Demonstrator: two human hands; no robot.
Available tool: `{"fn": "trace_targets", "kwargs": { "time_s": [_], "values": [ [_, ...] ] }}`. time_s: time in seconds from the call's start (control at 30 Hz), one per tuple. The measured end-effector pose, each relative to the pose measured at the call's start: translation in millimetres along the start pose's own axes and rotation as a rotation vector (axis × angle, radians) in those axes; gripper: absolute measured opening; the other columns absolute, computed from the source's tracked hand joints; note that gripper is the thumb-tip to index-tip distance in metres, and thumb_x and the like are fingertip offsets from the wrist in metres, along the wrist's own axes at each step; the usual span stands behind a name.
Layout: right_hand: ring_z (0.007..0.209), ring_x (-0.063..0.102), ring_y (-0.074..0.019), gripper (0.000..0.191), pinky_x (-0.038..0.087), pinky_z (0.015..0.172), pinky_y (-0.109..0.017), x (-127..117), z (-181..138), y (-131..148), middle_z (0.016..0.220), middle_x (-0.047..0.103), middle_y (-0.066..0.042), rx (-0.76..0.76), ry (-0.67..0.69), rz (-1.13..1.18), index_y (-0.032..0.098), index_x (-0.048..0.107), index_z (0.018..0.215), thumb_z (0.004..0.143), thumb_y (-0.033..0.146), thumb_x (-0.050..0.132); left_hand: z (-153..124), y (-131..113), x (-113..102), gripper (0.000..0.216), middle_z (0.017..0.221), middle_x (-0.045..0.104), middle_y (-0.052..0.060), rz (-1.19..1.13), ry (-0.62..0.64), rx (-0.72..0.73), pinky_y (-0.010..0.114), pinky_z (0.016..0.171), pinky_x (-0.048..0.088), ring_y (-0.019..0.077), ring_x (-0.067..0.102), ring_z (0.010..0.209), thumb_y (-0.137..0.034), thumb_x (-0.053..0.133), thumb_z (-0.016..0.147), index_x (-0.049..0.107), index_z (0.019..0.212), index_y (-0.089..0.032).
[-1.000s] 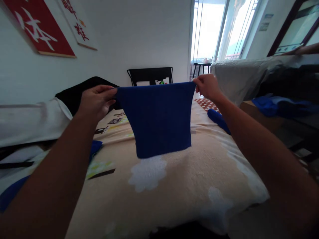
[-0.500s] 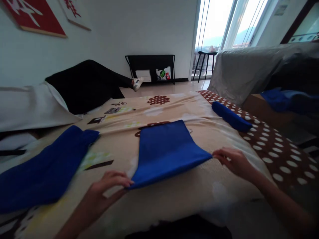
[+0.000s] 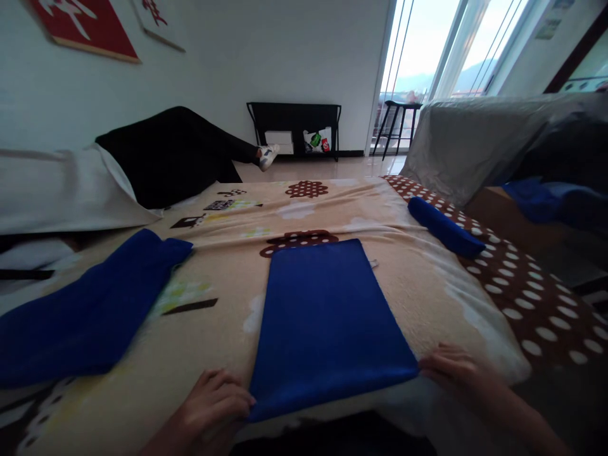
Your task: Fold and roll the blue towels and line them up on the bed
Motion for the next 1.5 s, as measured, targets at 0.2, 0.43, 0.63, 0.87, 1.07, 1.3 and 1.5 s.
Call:
{"fn": "trace_targets", "kwargs": {
  "time_s": [0.2,0.43,0.63,0.87,1.07,1.3,1.5],
  "values": [
    [0.083,0.068,-0.0167,0.025,0.054,0.074,-0.03,-14,24,-3,0.089,0.072,0.0,0.099,0.048,0.071,0.031,0.072,0.098,0.097,0.045,0.052,24,-11,-12,0.009,0.094,0.071,0.0,-0.086,0.288,-0.044,0.035,0.1,0.043,0.0179,0.065,0.093,-0.034,0.062,0.089,0.069,0.088,-0.028],
    [0.131,0.051,-0.025,0.049,0.041,0.109,-0.045,-5,168,2,0.143,0.052,-0.008,0.015,-0.177,-0.087,0.027,0.051,0.14,0.098,0.051,0.045,145,16,-4,0.037,0.134,0.062,0.009,0.13,-0.085,-0.135,0.036,0.106,0.045,0.0196,0.058,0.124,-0.035,0.039,0.098,0.06,0.124,-0.02],
    [0.148,0.022,-0.0233,0.062,0.026,0.118,-0.046,23,281,-8,0.159,0.027,-0.009,-0.003,-0.148,-0.215,0.022,0.036,0.152,0.1,0.056,0.035,245,69,30,0.053,0.158,0.031,0.013,0.341,-0.106,-0.154,0.047,0.12,0.024,0.0234,0.026,0.148,-0.029,0.035,0.096,0.039,0.147,-0.014],
    [0.149,0.02,-0.0224,0.071,0.018,0.121,-0.047,9,274,-86,0.16,0.024,-0.008,0.146,-0.109,-0.268,0.021,0.031,0.155,0.1,0.064,0.022,232,141,23,0.059,0.158,0.031,0.011,0.438,-0.112,-0.316,0.053,0.118,0.02,0.0266,0.028,0.147,-0.053,0.028,0.1,0.036,0.15,-0.022],
    [0.149,0.019,-0.0201,0.07,0.016,0.122,-0.045,9,269,-98,0.16,0.022,-0.006,0.182,-0.105,-0.306,0.024,0.027,0.156,0.1,0.065,0.02,228,145,23,0.059,0.158,0.033,0.009,0.478,-0.12,-0.312,0.052,0.118,0.022,0.0246,0.029,0.146,-0.055,0.029,0.099,0.038,0.149,-0.024],
    [0.15,0.008,-0.0277,0.066,0.005,0.122,-0.053,-3,250,-34,0.16,0.016,-0.014,0.176,-0.229,-0.374,0.01,0.031,0.154,0.102,0.051,0.029,217,69,16,0.052,0.159,0.028,0.011,0.554,-0.169,-0.2,0.055,0.118,0.018,0.0248,0.025,0.148,-0.022,0.029,0.099,0.035,0.15,-0.016],
    [0.149,0.018,-0.0167,0.065,0.025,0.12,-0.037,48,135,56,0.161,0.017,0.001,-0.225,0.009,-0.421,0.023,0.018,0.158,0.102,0.052,0.036,122,-34,71,0.064,0.155,0.039,0.0,0.708,-0.135,0.258,0.033,0.11,0.032,0.0165,0.034,0.143,-0.05,0.04,0.096,0.033,0.151,-0.018]
  ]
}}
Point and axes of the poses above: each hand's wrist, its own z-axis towards the middle knuckle, its own x-axis out of the palm, y = z × x, the point moved 3 cm from there along z, towards the middle knuckle
